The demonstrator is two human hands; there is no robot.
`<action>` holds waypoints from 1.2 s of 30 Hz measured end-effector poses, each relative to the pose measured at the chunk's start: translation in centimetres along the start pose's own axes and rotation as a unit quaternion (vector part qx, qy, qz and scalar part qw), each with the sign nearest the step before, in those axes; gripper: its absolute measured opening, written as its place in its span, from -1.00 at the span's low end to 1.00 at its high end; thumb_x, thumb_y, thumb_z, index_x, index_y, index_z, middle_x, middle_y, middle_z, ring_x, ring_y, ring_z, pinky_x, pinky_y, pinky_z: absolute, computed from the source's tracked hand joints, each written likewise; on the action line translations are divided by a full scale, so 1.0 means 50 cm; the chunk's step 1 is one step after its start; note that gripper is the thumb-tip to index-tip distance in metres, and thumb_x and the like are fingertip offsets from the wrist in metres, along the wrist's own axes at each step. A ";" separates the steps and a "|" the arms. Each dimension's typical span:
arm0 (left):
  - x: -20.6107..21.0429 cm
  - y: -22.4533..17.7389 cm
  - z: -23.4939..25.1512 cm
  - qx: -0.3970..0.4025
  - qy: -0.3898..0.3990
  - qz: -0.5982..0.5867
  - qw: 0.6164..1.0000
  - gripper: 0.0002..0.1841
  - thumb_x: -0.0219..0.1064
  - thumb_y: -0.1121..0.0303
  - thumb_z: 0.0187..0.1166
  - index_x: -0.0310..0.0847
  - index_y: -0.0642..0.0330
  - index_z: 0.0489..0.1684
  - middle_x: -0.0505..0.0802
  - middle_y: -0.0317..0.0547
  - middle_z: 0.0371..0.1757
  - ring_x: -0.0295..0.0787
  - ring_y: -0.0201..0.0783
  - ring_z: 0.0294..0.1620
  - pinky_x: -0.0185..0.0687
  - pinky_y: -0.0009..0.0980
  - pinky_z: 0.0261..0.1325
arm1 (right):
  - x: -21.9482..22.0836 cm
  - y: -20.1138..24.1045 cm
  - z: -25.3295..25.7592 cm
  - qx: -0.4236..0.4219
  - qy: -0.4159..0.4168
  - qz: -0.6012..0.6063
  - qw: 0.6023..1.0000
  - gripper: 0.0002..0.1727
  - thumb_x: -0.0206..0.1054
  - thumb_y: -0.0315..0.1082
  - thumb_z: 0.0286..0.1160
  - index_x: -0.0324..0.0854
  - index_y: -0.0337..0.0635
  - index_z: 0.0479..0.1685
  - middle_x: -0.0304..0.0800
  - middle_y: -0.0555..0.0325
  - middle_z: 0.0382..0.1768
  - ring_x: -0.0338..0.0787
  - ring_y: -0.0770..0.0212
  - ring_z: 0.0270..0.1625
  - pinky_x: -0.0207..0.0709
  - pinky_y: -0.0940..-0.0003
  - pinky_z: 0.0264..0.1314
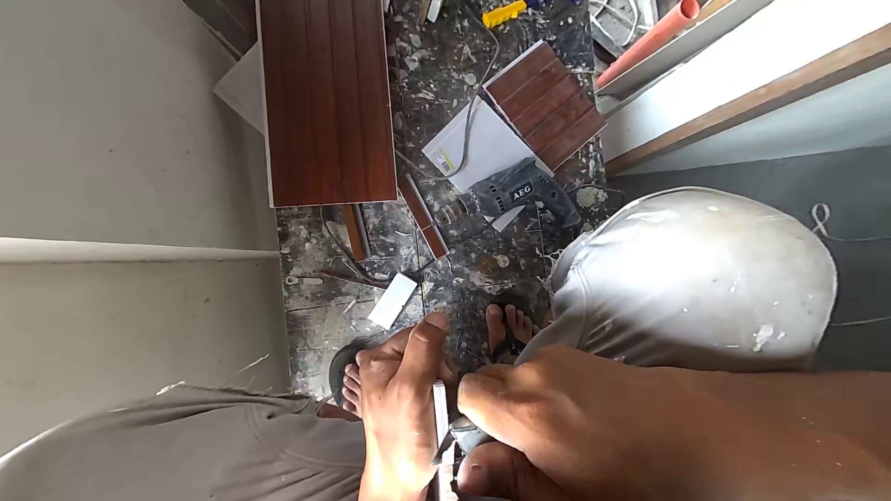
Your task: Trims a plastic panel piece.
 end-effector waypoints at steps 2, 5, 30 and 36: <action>-0.001 -0.003 0.001 0.002 0.006 0.013 1.000 -0.49 0.18 0.25 0.62 0.55 0.10 -0.93 0.56 -0.18 -0.86 0.46 -0.39 -0.83 0.38 -0.49 -0.72 | 0.001 -0.003 0.004 0.013 0.011 0.068 0.998 -0.46 -0.03 0.19 0.84 0.52 -0.03 -0.34 0.39 0.30 -0.64 0.50 0.33 -0.62 0.29 0.34 -0.67; 0.000 -0.009 0.001 0.002 0.011 0.015 1.000 -0.49 0.19 0.25 0.62 0.56 0.10 -0.93 0.55 -0.20 -0.86 0.45 -0.42 -0.84 0.37 -0.51 -0.72 | -0.001 -0.008 0.008 0.030 0.003 0.181 0.983 -0.48 0.05 0.12 0.83 0.54 -0.04 -0.43 0.39 0.32 -0.67 0.46 0.40 -0.62 0.24 0.38 -0.64; -0.082 -0.451 0.014 0.573 -0.255 0.005 0.779 -0.53 0.04 0.21 0.87 0.54 -0.10 -0.65 0.61 -0.50 -0.74 0.58 -0.49 -0.71 0.60 -0.56 -0.55 | -0.256 0.155 -0.005 -0.064 -0.228 0.109 0.965 -0.15 0.48 0.37 0.32 0.64 -0.20 0.34 0.85 0.00 0.03 0.80 0.24 -0.01 0.70 0.26 0.02; -0.088 -0.473 0.015 0.671 -0.264 -0.028 0.692 -0.43 -0.22 0.19 0.92 0.50 -0.06 -0.65 0.67 -0.44 -0.66 0.76 -0.37 -0.44 0.76 -0.35 -0.09 | -0.252 0.123 0.060 -0.176 -0.414 -0.140 0.882 -0.88 0.38 -0.19 0.51 0.70 0.11 -0.08 0.85 0.44 -0.18 0.74 0.46 -0.05 0.59 0.57 -0.08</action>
Point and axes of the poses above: each hand's wrist, its own z-axis towards the middle knuckle, its own x-axis out of the palm, y = z × x, the point moved 1 cm from there along z, towards the middle knuckle
